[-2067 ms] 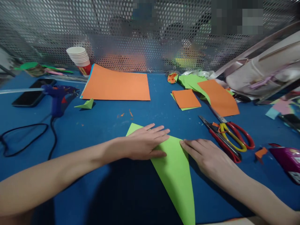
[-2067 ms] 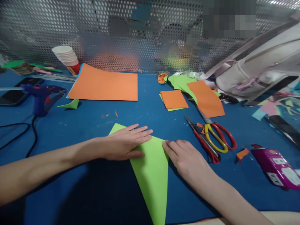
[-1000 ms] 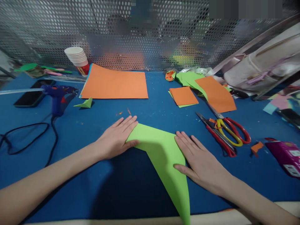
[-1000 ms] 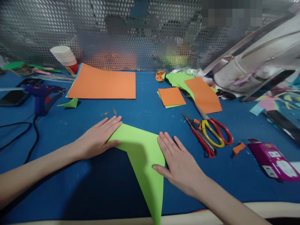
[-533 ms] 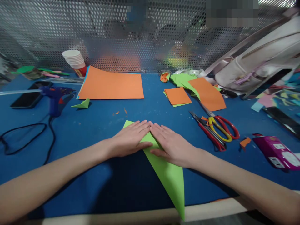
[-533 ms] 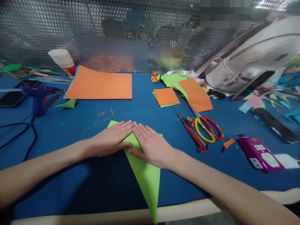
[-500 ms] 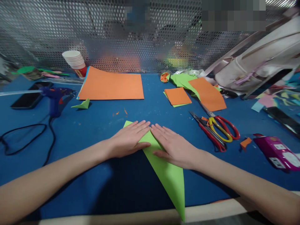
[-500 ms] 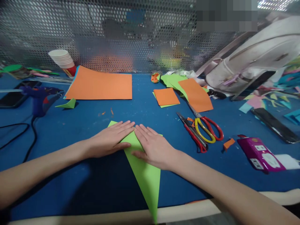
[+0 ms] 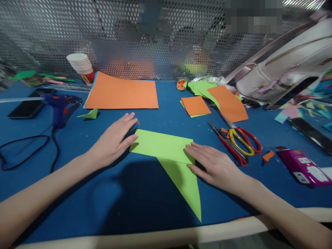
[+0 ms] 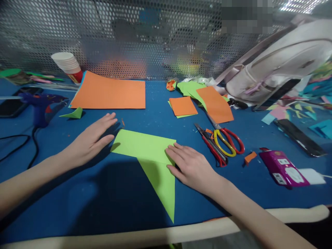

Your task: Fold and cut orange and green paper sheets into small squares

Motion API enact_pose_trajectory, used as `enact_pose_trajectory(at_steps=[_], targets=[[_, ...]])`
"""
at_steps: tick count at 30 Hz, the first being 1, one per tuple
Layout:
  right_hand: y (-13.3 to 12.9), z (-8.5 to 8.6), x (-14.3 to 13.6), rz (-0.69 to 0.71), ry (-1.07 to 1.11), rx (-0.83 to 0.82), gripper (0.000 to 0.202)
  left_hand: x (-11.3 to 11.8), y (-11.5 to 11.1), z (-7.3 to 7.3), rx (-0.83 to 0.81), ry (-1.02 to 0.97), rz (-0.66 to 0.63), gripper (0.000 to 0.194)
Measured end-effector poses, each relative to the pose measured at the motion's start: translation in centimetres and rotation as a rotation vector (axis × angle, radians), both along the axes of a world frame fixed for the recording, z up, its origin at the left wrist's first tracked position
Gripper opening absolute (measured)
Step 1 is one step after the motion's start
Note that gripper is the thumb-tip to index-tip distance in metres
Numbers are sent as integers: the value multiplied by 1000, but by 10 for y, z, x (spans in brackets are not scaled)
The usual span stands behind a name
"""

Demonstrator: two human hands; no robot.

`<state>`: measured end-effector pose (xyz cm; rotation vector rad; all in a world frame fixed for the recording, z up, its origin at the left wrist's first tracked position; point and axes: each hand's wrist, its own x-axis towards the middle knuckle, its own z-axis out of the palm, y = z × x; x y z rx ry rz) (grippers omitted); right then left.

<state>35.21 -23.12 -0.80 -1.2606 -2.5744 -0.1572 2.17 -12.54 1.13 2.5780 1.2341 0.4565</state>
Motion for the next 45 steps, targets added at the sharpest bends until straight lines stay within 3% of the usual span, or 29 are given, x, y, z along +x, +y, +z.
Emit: enact_pose_trajectory(at_steps=[4, 8, 12, 16, 19, 24, 27, 32, 36, 40, 45], targets=[[12, 4, -1, 56, -13, 46, 38, 8, -18, 3, 252, -108, -101, 38], [18, 7, -2, 71, -29, 97, 24, 29, -44, -4, 444, -164, -426, 27], [20, 10, -7, 75, -103, 22, 36, 57, -67, -9, 322, -50, -710, 26], [24, 8, -10, 60, -82, 32, 19, 75, -78, -11, 230, 14, -827, 31], [32, 10, -6, -114, 219, -75, 23, 81, -78, -11, 204, 35, -831, 35], [45, 17, 4, -606, 907, -556, 26, 75, -71, -5, 229, 24, -746, 39], [49, 15, 4, -702, 1131, -718, 27, 69, -64, -2, 240, 22, -663, 44], [48, 9, 0, -747, 1123, -686, 27, 68, -55, -3, 187, 29, -531, 40], [45, 4, 4, -674, 917, -503, 41, 67, -55, -8, 59, 137, -588, 54], [41, 0, 10, -560, 615, -231, 37, 61, -54, -8, -26, 224, -632, 55], [38, -2, 9, -524, 580, -196, 33, 51, -47, 1, -53, 292, -649, 53]])
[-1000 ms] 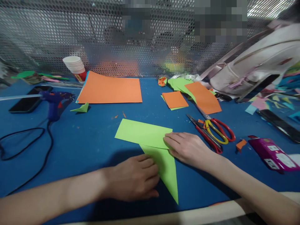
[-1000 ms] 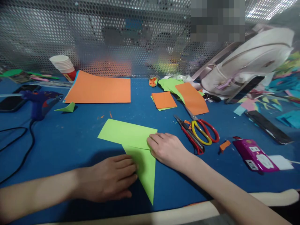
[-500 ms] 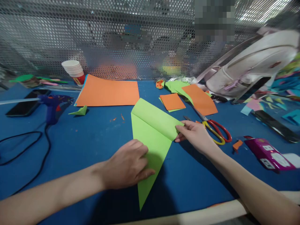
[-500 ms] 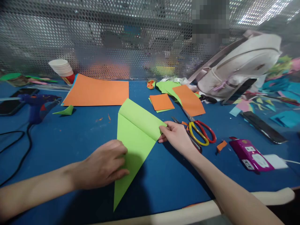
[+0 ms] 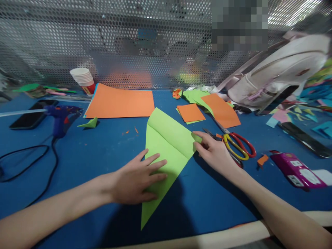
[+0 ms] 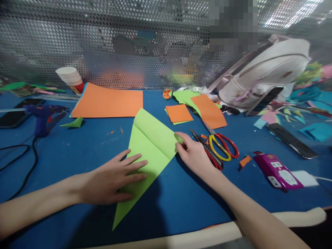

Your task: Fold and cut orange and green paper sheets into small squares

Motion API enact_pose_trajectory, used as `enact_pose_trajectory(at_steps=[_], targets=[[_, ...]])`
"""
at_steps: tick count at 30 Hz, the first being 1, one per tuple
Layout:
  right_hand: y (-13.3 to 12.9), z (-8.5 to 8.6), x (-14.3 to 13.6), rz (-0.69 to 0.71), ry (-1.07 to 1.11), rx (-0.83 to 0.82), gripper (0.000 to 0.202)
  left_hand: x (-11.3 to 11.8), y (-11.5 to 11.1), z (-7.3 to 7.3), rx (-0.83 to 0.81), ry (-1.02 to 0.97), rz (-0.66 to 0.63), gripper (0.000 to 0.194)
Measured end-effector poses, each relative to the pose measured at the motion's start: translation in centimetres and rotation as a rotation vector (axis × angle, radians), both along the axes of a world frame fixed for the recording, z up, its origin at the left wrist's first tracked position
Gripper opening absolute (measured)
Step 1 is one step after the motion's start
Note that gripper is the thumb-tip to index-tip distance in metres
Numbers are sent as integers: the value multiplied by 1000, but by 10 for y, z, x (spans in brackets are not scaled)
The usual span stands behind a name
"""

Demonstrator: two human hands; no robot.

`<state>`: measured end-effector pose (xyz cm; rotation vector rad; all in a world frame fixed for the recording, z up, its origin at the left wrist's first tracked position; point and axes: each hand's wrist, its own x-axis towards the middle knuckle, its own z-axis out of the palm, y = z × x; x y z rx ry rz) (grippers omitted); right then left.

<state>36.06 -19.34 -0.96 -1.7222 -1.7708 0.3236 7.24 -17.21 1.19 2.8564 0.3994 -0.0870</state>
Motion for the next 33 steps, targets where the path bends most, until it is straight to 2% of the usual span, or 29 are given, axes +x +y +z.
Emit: enact_pose_trajectory(at_steps=[5, 8, 10, 13, 14, 17, 19, 21, 23, 25, 28, 30, 33], targets=[[-4, 10, -6, 39, 259, -98, 53, -13, 6, 15, -48, 116, -6, 52], [-14, 22, -16, 137, 358, -107, 40, -23, 10, 24, -90, 143, -19, 43], [-24, 30, -26, 236, 308, -66, 30, -29, 13, 27, -85, 135, -2, 35], [-40, 38, -41, 443, 206, -48, 27, -32, 15, 24, -42, 68, 75, 24], [-45, 40, -44, 524, 192, -71, 29, -32, 14, 22, -33, 40, 107, 25], [-49, 45, -46, 676, 180, -97, 29, -28, 7, 18, -49, 41, 152, 56], [-42, 46, -39, 621, 144, -39, 25, -28, 3, 18, -77, 92, 114, 61], [-27, 44, -28, 485, 85, 28, 22, -29, 3, 22, -107, 106, 42, 52], [-6, 37, -16, 385, 14, 51, 22, -33, 9, 26, -117, 94, -19, 52], [17, 28, -7, 359, -58, 46, 25, -39, 21, 27, -59, 107, -30, 53], [43, 12, -3, 304, -35, -19, 45, -47, 39, 25, 111, 140, 62, 32], [49, 7, -4, 292, -11, -48, 55, -52, 44, 25, 179, 121, 174, 27], [44, 6, -4, 293, 78, -127, 55, -52, 36, 31, 106, -15, 342, 32]])
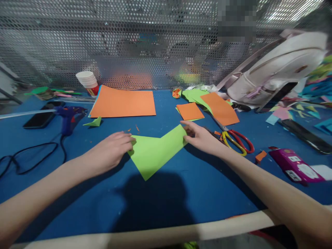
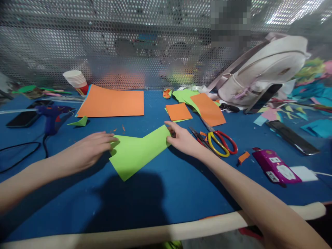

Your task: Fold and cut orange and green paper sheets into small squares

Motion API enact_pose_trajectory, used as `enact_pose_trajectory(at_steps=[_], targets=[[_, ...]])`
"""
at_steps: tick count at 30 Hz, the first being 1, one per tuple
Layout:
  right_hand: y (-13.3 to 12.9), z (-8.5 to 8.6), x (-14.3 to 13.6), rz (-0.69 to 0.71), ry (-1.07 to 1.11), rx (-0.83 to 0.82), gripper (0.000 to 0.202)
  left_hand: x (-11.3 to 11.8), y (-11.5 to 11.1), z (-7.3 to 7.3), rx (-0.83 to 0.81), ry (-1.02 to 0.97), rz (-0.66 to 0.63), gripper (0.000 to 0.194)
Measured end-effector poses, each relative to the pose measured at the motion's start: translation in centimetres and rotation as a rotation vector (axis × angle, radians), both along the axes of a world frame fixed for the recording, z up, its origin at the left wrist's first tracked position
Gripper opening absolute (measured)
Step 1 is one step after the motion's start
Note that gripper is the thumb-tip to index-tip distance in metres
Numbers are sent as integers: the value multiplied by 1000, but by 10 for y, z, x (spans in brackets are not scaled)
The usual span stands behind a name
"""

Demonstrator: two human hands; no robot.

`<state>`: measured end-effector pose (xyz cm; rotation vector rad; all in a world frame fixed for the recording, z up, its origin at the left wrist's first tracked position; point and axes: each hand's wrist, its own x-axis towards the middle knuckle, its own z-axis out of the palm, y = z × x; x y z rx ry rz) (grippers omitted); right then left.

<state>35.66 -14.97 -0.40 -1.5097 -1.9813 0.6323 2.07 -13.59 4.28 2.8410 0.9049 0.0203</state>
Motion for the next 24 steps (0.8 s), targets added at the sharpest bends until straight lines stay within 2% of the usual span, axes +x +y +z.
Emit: enact_pose_trajectory(at_steps=[3, 6, 10, 12, 15, 18, 19, 21, 24], targets=[[-18, 1, 0, -36, 103, -107, 50, 9, -17, 10, -184, -162, 205, 38], [-41, -1, -5, -74, 153, -124, 45, 21, -27, 15, -310, -168, 324, 55], [-66, -1, -19, -42, 181, -110, 41, 37, -25, 10, -240, -7, 303, 65], [-73, 3, -16, -19, 117, -40, 39, 44, -22, 6, -219, 56, 268, 65], [-78, 9, 11, -69, -79, 159, 30, 56, -21, 2, -216, 124, 217, 62], [-83, 8, 57, -215, -382, 313, 27, 66, -21, 3, -174, 171, 202, 62], [-85, 6, 72, -257, -508, 305, 27, 69, -20, 3, -168, 180, 206, 62], [-90, 0, 93, -248, -688, 228, 29, 76, -19, 3, -173, 187, 215, 63], [-95, -8, 103, -243, -747, 179, 31, 89, -17, 2, -193, 158, 207, 64]])
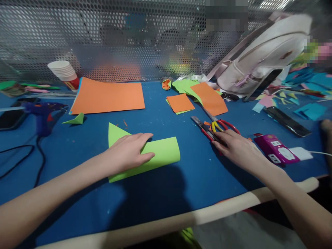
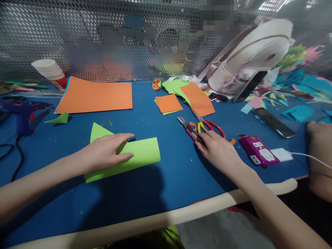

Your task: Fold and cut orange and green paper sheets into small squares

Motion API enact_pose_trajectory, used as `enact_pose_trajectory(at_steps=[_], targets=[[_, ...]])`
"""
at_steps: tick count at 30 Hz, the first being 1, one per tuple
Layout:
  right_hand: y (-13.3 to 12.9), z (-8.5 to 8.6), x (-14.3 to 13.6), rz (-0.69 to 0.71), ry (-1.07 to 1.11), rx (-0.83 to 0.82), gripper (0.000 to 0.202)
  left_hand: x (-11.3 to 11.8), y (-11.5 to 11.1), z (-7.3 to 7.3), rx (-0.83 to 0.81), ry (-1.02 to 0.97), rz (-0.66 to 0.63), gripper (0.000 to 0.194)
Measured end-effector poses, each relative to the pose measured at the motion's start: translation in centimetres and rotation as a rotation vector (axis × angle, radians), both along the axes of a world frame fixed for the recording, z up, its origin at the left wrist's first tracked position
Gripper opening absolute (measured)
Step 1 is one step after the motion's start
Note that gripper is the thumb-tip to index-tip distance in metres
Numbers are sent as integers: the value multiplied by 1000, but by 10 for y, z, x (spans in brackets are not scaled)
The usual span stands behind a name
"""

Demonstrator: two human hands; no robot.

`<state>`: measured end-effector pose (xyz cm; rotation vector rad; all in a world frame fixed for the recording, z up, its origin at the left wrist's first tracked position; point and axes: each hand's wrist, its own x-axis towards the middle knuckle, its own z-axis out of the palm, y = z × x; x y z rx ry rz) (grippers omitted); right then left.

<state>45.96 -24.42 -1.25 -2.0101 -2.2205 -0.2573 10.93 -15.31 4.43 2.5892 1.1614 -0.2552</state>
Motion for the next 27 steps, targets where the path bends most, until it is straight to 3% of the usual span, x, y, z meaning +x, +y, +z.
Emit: enact_pose_trajectory(at_steps=[5, 7, 11, 14, 17, 21, 27], targets=[[1, -1, -12, -14, 64, -52, 40, 17, -5, -2, 28, -71, -45, 67], [0, 2, -14, -31, 110, -55, 37, 18, -13, -1, 92, -110, -77, 56], [-9, 10, -13, -77, 185, 29, 36, 14, -40, -2, 329, -204, -240, 13], [-18, 13, -13, -78, 265, 56, 35, 8, -63, -5, 576, -319, -426, 11], [-23, 13, -16, 91, 402, -16, 32, 5, -80, -6, 630, -407, -487, 20], [-24, 14, -23, 358, 475, -46, 25, 5, -91, -3, 610, -378, -526, 28], [-22, 12, -20, 536, 486, -45, 35, 5, -94, -5, 616, -330, -545, 27]])
